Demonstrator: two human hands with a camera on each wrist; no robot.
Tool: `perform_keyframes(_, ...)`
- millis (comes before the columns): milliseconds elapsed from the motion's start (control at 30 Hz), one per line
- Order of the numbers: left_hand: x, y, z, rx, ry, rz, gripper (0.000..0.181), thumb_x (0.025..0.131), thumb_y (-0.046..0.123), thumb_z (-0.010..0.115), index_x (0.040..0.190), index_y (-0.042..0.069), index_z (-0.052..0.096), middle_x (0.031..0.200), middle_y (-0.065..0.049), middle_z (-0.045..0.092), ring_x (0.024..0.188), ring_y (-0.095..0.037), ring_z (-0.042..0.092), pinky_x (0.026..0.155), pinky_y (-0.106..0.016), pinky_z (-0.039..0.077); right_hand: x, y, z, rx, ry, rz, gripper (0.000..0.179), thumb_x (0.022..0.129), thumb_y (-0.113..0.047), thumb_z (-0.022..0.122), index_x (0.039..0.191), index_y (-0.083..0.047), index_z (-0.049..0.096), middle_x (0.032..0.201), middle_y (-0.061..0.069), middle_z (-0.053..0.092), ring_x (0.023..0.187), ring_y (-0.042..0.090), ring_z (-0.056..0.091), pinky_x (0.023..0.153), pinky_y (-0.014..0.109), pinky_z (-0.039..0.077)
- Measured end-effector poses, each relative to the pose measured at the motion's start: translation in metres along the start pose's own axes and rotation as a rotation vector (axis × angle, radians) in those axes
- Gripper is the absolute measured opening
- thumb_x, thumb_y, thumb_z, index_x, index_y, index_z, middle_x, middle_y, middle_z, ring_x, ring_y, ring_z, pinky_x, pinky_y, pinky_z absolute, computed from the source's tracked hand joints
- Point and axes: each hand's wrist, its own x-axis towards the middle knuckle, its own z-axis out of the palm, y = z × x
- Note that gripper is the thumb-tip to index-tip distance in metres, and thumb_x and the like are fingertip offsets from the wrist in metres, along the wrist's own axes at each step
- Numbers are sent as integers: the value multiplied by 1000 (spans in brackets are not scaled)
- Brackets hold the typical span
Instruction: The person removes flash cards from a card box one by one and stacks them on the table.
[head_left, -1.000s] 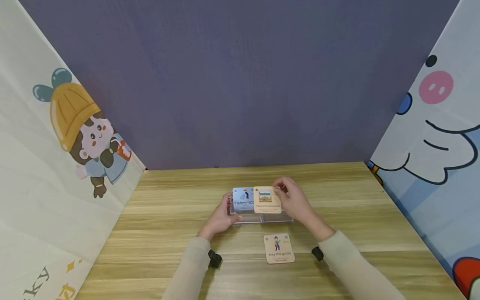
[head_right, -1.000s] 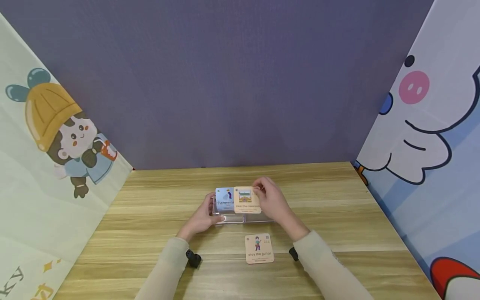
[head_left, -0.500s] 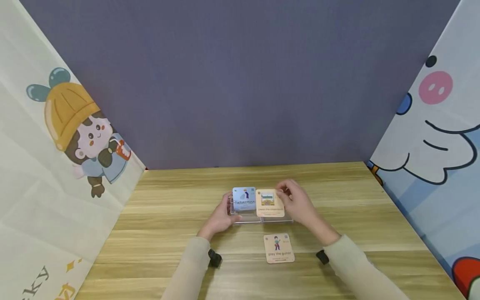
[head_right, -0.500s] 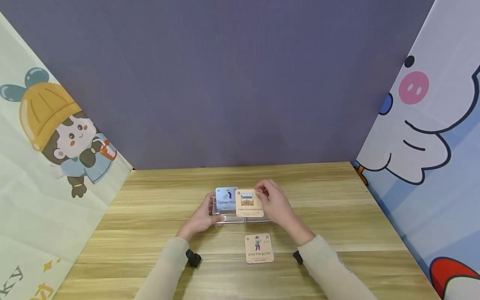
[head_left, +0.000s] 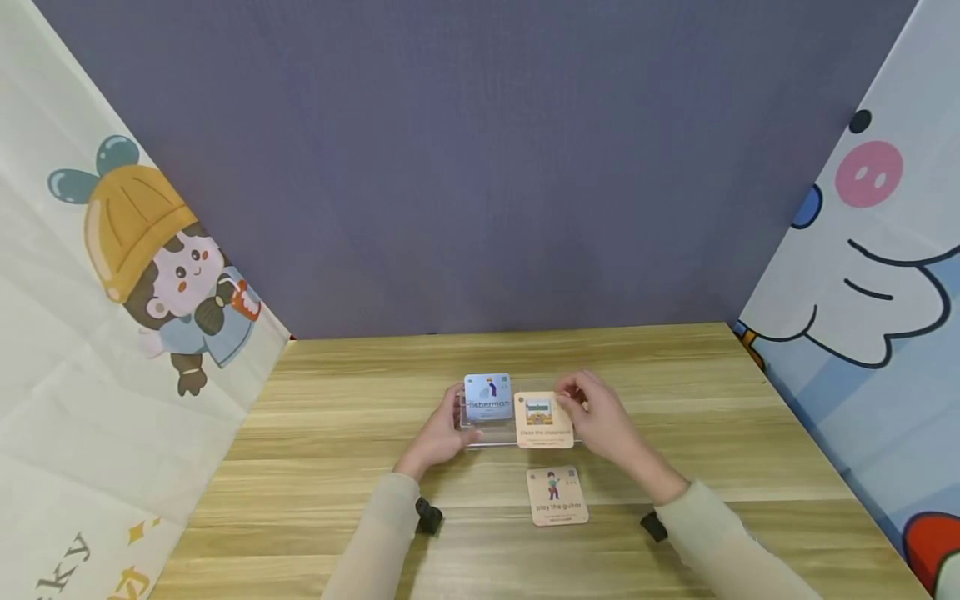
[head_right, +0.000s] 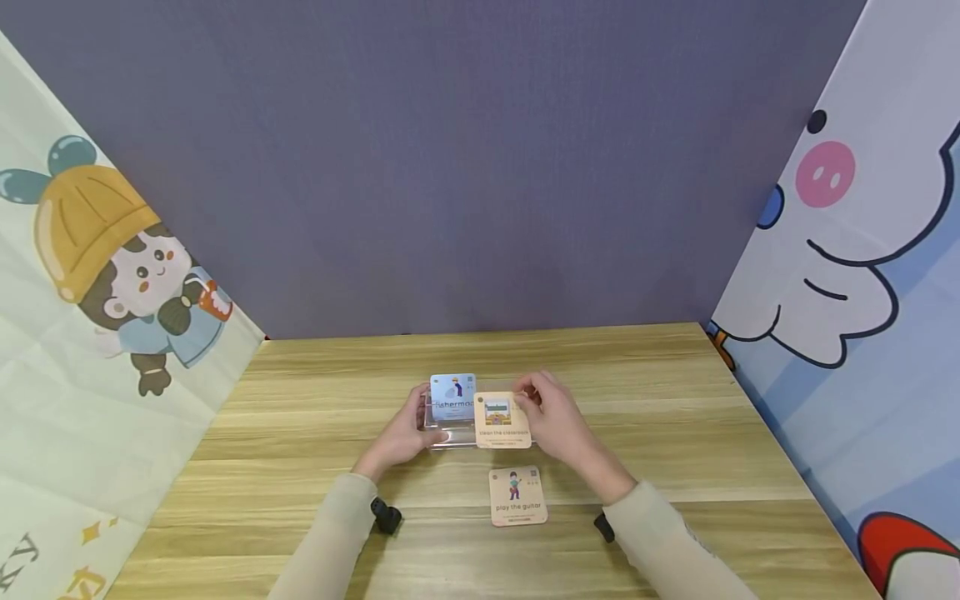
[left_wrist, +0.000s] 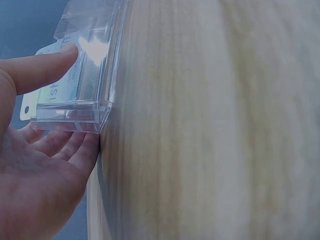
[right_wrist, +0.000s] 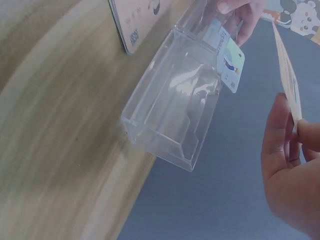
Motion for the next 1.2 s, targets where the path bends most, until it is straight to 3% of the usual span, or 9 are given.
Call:
perform_keyframes(367,1,0,-1,8,-4,2,96,83,9,81,158,8,22,141,-22,52,131,-40,52,114,-53,38,-8,0,0,33,-9,60,10,97,-2,64,106,-6,66,97,4,60,85,18,55,70,27,52)
perform_keyframes(667,2,-2,0,8,-11,5,95,83,6,80,158,7,21,137,-21,53,128,-39,54,113,-51,40,-18,4,-3,137,-35,138,10,98,2,61,104,-4,64,97,10,58,82,24,57,46,29,53)
perform_keyframes(1200,3,-3,0,-5,-6,9,96,83,5,79,159,7,21,139,-20,52,130,-39,52,114,-50,39,-34,8,-2,155,-102,191,10,99,2,60,107,-3,62,97,10,58,77,22,57,47,32,55)
